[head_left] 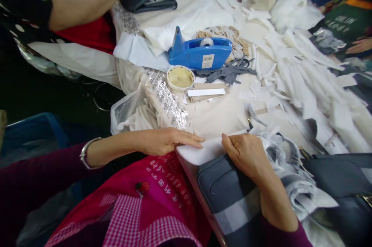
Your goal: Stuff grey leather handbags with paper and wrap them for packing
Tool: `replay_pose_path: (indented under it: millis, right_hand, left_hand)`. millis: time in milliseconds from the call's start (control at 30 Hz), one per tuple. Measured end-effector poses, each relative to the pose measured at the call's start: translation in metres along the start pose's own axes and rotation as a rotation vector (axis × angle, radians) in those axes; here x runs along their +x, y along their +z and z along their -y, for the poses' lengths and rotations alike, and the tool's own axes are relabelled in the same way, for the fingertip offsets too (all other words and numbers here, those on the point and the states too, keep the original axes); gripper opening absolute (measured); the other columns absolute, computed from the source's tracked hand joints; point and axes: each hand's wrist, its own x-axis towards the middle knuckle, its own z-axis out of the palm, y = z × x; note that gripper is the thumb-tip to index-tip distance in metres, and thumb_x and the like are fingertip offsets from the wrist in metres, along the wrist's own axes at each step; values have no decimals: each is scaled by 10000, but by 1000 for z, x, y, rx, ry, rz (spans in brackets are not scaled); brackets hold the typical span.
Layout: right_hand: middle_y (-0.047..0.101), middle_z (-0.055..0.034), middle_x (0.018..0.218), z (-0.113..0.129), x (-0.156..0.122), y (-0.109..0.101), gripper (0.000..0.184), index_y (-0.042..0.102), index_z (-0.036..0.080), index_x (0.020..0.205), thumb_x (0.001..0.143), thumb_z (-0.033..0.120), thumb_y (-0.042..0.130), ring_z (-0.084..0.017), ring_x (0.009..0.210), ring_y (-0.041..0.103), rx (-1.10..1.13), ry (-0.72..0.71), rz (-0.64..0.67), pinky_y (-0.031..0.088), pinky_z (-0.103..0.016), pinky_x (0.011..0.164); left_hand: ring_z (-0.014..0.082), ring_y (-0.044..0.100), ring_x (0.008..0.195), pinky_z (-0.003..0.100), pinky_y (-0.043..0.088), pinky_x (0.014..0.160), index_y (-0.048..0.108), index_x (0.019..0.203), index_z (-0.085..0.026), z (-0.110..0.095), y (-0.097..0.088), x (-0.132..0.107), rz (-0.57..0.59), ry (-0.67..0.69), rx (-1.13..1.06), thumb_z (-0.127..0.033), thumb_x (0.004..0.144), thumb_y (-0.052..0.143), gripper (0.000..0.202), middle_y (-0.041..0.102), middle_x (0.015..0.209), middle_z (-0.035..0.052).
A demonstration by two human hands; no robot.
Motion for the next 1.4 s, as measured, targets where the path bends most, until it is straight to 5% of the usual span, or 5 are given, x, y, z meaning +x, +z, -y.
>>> replay_pose_path:
  millis: [200,533,800,1200,1400]
  right_hand:
    - [494,-25,416,-1,1,0,584,513,185,431,950,397,350,-114,406,382,20,12,28,185,-304,526]
    - [584,-10,596,-6,1,-8,514,571,203,643,973,479,290,-148,560,541,477,75,12,344,-267,571]
    - [564,15,728,3,0,-14,224,562,213,809,936,376,474,-143,701,547,647,-40,-230,388,-262,665]
    - [504,34,611,-16,-8,-18,314,546,191,576,821,342,672,-102,576,460,555,-82,-59,326,-251,565]
    - [483,11,571,-14,-4,-17,424,494,195,521,890,389,569,-128,616,462,432,-152,20,308,-266,583]
  left_hand:
    - [183,512,1214,330,346,1067,664,1090,-212,9,21,17,-172,200,78,-42,833,475,361,646,1212,73]
    - [113,493,686,212,352,622,577,743,-136,7,39,59,-443,85,21,-304,731,746,238,540,705,-29]
    - [126,585,722,210,395,649,655,845,-127,8,59,79,-368,110,22,-70,774,530,154,631,763,-3]
    - [178,547,941,300,445,851,618,1027,-144,-1,78,41,-580,113,-16,-326,744,754,363,569,1003,65]
    - [163,539,915,301,450,847,607,951,-158,-2,89,43,-554,85,56,-234,877,584,109,536,948,46]
